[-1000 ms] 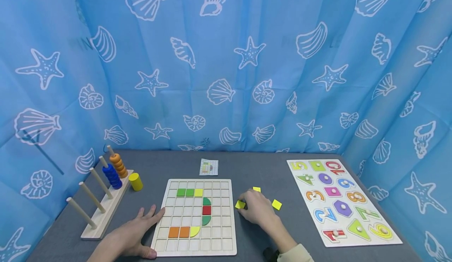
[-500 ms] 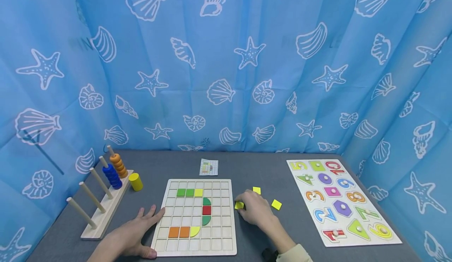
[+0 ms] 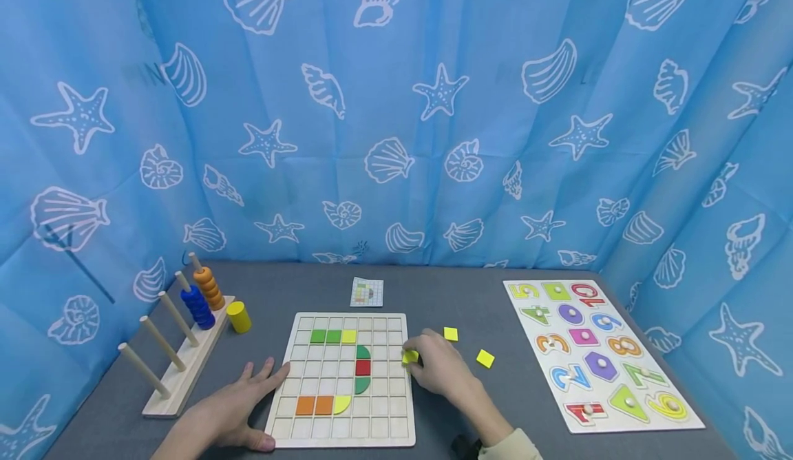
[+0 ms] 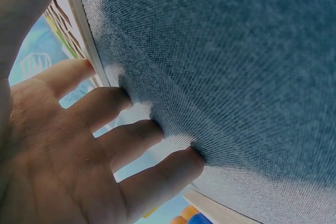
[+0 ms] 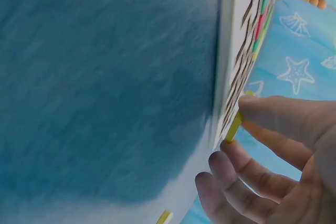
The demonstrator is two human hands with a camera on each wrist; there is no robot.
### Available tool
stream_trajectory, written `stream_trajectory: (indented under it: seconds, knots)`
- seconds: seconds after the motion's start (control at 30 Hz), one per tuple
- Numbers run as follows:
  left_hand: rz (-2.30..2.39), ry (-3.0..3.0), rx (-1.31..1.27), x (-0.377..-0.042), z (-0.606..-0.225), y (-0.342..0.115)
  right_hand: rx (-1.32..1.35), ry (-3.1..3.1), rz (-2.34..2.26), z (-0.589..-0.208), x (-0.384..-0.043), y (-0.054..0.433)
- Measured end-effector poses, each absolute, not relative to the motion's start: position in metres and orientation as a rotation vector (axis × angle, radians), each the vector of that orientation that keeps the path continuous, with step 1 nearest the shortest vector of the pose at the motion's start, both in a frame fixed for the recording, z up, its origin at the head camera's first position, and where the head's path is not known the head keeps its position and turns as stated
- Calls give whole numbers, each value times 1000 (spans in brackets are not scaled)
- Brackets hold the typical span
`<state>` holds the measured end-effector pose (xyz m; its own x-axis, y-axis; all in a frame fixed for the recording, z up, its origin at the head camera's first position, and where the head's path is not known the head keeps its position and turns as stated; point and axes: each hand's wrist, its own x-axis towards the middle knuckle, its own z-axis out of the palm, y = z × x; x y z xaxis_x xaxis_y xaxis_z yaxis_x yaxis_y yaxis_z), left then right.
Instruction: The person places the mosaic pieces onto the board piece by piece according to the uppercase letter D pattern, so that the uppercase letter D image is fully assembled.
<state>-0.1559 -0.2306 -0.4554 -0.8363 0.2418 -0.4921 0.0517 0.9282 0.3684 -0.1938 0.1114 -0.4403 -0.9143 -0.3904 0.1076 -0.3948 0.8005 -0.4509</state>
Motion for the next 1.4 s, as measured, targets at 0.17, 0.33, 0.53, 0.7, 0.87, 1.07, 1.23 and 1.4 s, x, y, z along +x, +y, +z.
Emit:
stream_trajectory:
  seconds: [0.17, 0.33, 0.53, 0.7, 0.87, 1.07, 1.23, 1.4]
  knots:
    - [457, 2537, 214, -156, -456, -231, 696, -2979, 797, -437, -192, 99]
    - [453, 2542, 213, -156, -456, -231, 768, -2955, 780, -437, -191, 82]
    - [439, 2540, 198, -157, -457, -230, 857, -2944, 756, -436, -186, 56]
    - [425, 2549, 203, -157, -458, -230, 893, -2952, 725, -435, -179, 33]
    - [435, 2557, 206, -156, -456, -230, 919, -2965, 647, -436, -174, 12]
    - [453, 2551, 213, -155, -454, -229, 989, -2950, 617, -441, -169, -4]
    - [460, 2554, 216, -155, -454, -229, 1005, -2940, 605, -446, -168, -9]
    - [443, 2544, 203, -155, -457, -230, 1007, -2934, 583, -446, -169, -7]
